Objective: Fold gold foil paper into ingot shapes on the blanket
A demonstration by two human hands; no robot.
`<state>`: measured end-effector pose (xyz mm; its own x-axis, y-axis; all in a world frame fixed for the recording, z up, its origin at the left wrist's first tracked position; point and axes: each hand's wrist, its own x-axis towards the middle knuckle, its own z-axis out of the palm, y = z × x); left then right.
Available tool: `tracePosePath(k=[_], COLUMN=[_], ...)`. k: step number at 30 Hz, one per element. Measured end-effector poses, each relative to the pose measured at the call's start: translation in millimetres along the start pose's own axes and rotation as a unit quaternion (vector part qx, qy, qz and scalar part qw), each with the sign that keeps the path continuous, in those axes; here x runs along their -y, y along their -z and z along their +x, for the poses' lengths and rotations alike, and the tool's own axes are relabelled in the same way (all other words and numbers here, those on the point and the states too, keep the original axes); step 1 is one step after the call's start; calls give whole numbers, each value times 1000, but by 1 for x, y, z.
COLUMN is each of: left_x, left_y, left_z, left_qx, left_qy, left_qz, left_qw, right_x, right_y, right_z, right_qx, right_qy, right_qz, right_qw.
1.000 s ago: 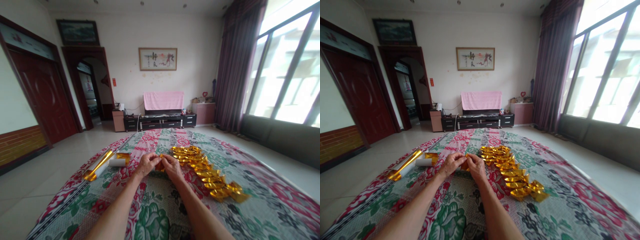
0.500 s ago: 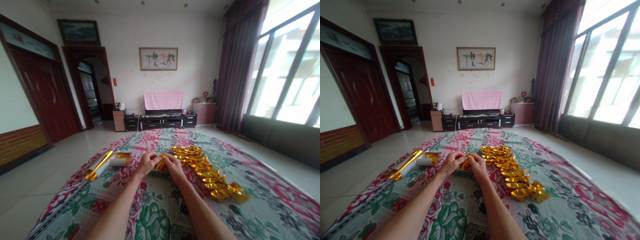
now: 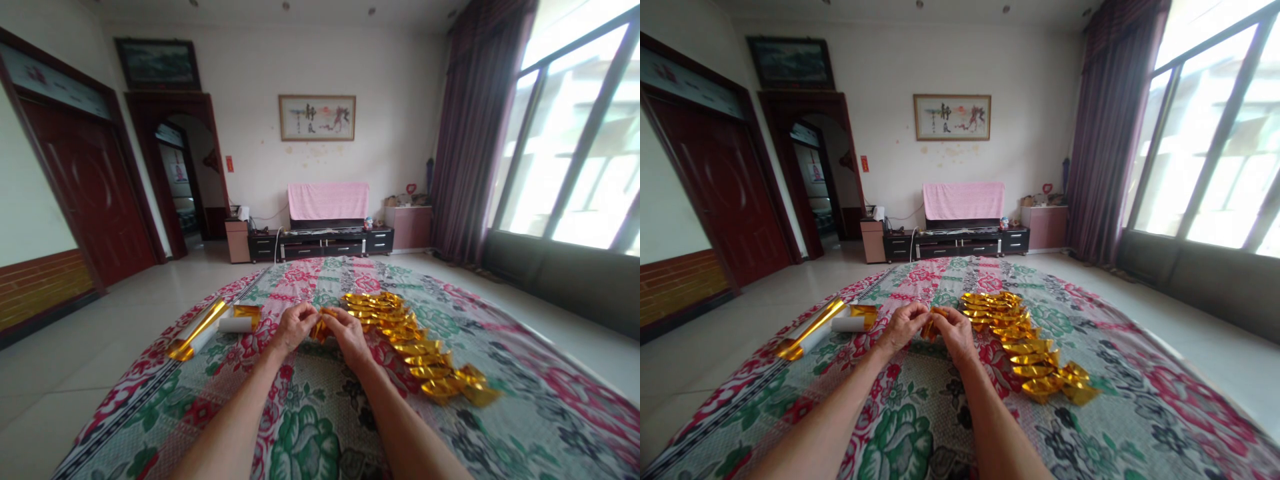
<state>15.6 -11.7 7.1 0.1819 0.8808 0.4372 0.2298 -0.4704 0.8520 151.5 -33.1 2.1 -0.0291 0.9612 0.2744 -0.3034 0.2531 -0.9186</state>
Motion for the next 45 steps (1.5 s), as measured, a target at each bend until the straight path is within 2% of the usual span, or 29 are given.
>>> tracePosePath(k=[8, 14, 19, 22, 30, 45], left_x=[1, 3, 7, 9, 2, 0], left_y=[3, 5, 4, 3, 1, -1], left_z=[1, 2, 3, 2, 0, -1], left_qx=[10, -1, -34, -37, -21, -20], left_qy=[18, 16, 41, 49, 64, 75], left_qz=[-35, -39, -40, -38, -33, -39], left_qw=[999, 999, 998, 997, 997, 996], right_x=[-7, -8, -13, -16, -15, -18], right_y=[5, 6, 10, 11, 7, 6], right_z=[4, 8, 11, 12, 10, 12], right_qx=[56, -59, -155, -141, -58, -64], right_qy=[61, 79, 124, 140, 135, 126], right_qz=[-55, -77, -183, -212, -176, -151], right_qw=[995, 992, 963, 957, 973, 978])
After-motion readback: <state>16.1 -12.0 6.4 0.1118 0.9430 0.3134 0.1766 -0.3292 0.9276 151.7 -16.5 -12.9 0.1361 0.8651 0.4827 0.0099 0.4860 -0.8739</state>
